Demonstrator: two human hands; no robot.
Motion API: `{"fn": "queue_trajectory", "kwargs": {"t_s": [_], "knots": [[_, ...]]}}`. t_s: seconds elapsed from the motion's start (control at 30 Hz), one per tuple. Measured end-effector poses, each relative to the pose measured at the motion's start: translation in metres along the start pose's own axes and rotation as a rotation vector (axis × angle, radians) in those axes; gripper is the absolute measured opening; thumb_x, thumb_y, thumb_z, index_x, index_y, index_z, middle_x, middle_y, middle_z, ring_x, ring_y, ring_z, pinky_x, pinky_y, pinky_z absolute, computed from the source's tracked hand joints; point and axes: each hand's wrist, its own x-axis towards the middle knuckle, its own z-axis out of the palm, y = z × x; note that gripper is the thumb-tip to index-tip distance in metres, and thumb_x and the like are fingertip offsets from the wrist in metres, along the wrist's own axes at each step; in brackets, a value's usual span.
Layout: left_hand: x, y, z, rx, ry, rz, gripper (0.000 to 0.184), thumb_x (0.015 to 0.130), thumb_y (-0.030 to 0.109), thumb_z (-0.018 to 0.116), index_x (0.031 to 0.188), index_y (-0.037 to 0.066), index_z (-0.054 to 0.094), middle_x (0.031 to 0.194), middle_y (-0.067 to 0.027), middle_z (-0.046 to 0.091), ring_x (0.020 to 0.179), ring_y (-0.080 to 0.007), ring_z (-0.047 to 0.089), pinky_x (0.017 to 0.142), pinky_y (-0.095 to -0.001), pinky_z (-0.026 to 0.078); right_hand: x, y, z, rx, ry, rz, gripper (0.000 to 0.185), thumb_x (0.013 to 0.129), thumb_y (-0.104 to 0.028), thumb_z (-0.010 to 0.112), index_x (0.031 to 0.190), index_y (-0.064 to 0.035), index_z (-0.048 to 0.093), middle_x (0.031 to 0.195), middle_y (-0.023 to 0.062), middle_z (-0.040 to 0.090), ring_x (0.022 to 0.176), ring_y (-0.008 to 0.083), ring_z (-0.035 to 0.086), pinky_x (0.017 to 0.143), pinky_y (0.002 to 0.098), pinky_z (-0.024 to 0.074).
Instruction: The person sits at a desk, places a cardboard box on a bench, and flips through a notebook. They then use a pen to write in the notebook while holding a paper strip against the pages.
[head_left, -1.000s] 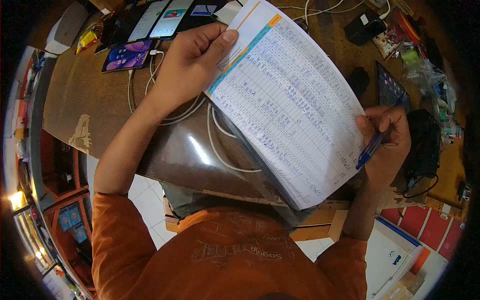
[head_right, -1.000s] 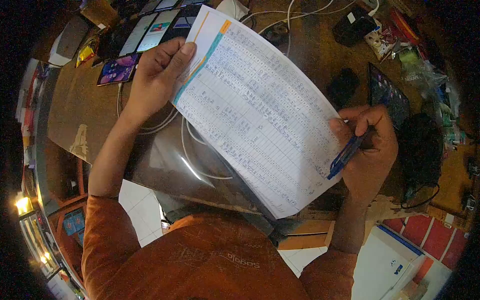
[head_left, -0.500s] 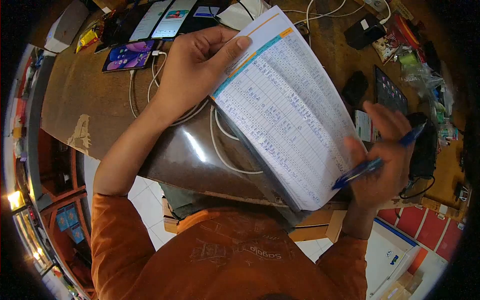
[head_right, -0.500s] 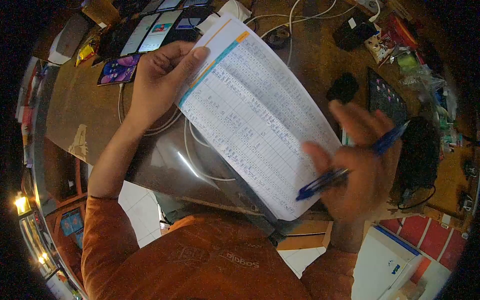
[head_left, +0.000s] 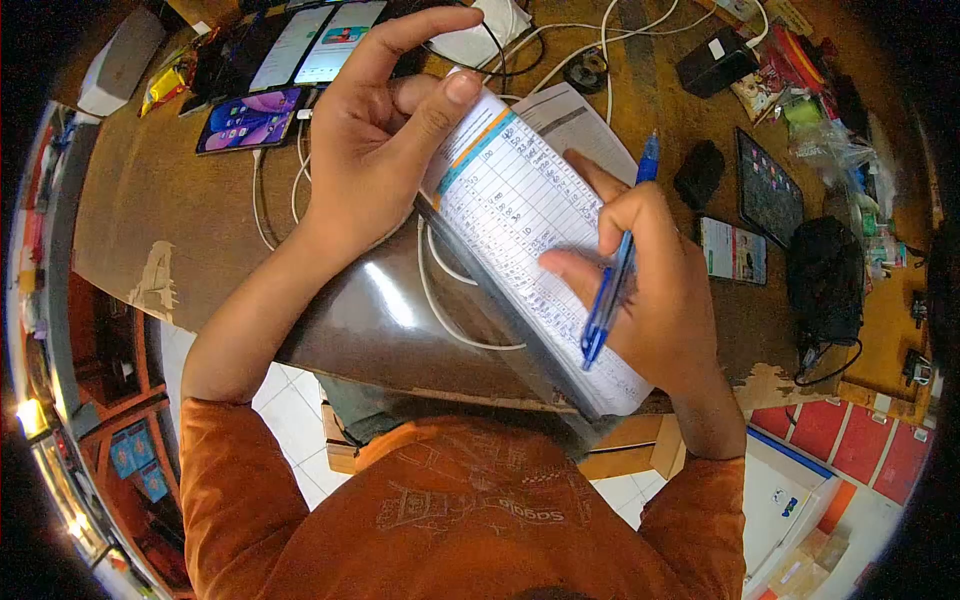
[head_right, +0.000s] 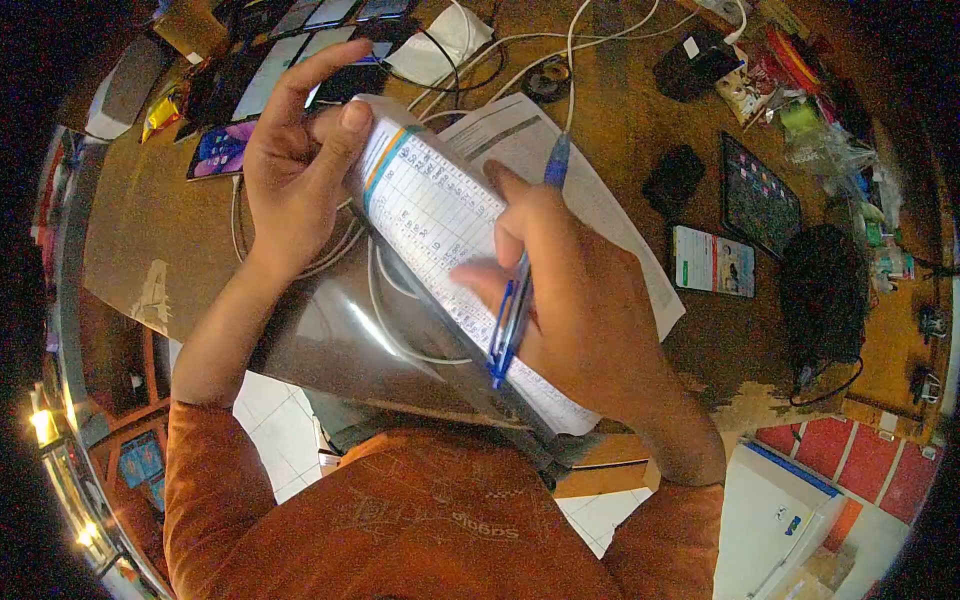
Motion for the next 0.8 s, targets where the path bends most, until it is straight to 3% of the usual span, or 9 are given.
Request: {"fn": "queue_trajectory", "kwargs": {"t_s": [0.07, 0.17, 0.27, 0.43, 0.53, 0.63, 0.73, 0.8], "knots": [[-0.001, -0.002, 0.001, 0.009, 0.014, 0.022, 0.045, 0.105, 0.013, 0.064, 0.146, 0.002, 0.05, 0.077, 0.0028, 0.065, 0.067, 0.0, 0.051, 0.06, -0.0176, 0.035, -0.001, 0.0, 0.001, 0.032, 0.0, 0.082, 0.041, 0.088, -0.013, 0.084, 0.092, -0.007, 0.044, 0.116, 0.0268, 0.072, 0.092, 0.0243, 0.069, 0.083, 0.0345, 0.0526], [-0.001, -0.005, 0.007, 0.036, 0.049, 0.075, 0.043, 0.105, 0.011, 0.064, 0.144, 0.001, 0.05, 0.077, 0.0036, 0.064, 0.066, 0.0001, 0.051, 0.06, -0.0175, 0.034, -0.001, 0.0, 0.0, 0.054, 0.006, 0.09, 0.038, 0.091, -0.008, 0.081, 0.089, -0.0076, 0.044, 0.09, 0.0145, 0.069, 0.075, 0.0122, 0.055, 0.071, 0.0299, 0.0498], [-0.001, -0.007, 0.0, 0.08, 0.029, 0.095, 0.043, 0.104, 0.01, 0.065, 0.144, 0.001, 0.05, 0.077, 0.0039, 0.064, 0.066, 0.0001, 0.051, 0.06, -0.0175, 0.035, -0.001, 0.004, 0.0, 0.158, 0.027, 0.098, 0.037, 0.092, -0.006, 0.08, 0.085, -0.0087, 0.044, 0.078, 0.0058, 0.059, 0.071, 0.007, 0.048, 0.064, 0.0268, 0.0448], [-0.001, -0.009, 0.001, 0.091, 0.022, 0.117, 0.042, 0.105, 0.01, 0.064, 0.143, 0.001, 0.05, 0.084, 0.003, 0.062, 0.071, -0.0009, 0.052, 0.062, -0.0182, 0.035, 0.0, 0.015, -0.001, 0.279, 0.016, 0.1, 0.038, 0.093, -0.009, 0.08, 0.083, -0.0116, 0.043, 0.073, -0.0018, 0.05, 0.069, 0.0046, 0.04, 0.062, 0.0229, 0.0374], [0.004, -0.006, -0.004, 0.086, -0.016, 0.017, 0.044, 0.104, 0.017, 0.066, 0.142, 0.002, 0.052, 0.093, 0.0015, 0.063, 0.08, -0.0031, 0.055, 0.071, -0.0195, 0.041, 0.002, 0.018, -0.002, 0.314, 0.011, 0.111, 0.039, 0.093, -0.012, 0.079, 0.083, -0.0124, 0.042, 0.073, -0.0035, 0.048, 0.07, 0.0039, 0.039, 0.063, 0.0214, 0.0361], [0.015, -0.02, -0.006, 0.08, -0.046, 0.149, 0.043, 0.101, 0.025, 0.073, 0.135, 0.0, 0.062, 0.095, -0.0077, 0.077, 0.085, -0.0086, 0.071, 0.074, -0.0253, 0.056, 0.002, 0.017, -0.004, 0.36, 0.006, 0.168, 0.036, 0.091, -0.01, 0.078, 0.082, -0.01, 0.043, 0.07, -0.0002, 0.045, 0.067, 0.01, 0.039, 0.062, 0.0278, 0.0378], [0.013, -0.004, -0.013, -0.026, -0.376, -0.203, 0.041, 0.098, 0.027, 0.077, 0.128, 0.002, 0.067, 0.096, -0.0054, 0.077, 0.085, -0.0088, 0.071, 0.076, -0.0262, 0.056, 0.004, 0.019, -0.002, 0.393, 0.03, 0.149, 0.035, 0.09, -0.01, 0.077, 0.082, -0.0089, 0.043, 0.07, 0.0011, 0.042, 0.066, 0.0128, 0.038, 0.062, 0.0306, 0.0378], [0.014, 0.003, -0.012, -0.045, -0.427, -0.321, 0.03, 0.096, 0.026, 0.079, 0.113, 0.002, 0.074, 0.093, -0.0037, 0.078, 0.081, -0.008, 0.071, 0.074, -0.0256, 0.056, 0.005, 0.02, -0.002, 0.387, 0.033, 0.138, 0.035, 0.091, -0.01, 0.077, 0.083, -0.009, 0.043, 0.071, 0.001, 0.041, 0.067, 0.0125, 0.039, 0.062, 0.0305, 0.0373]]}}
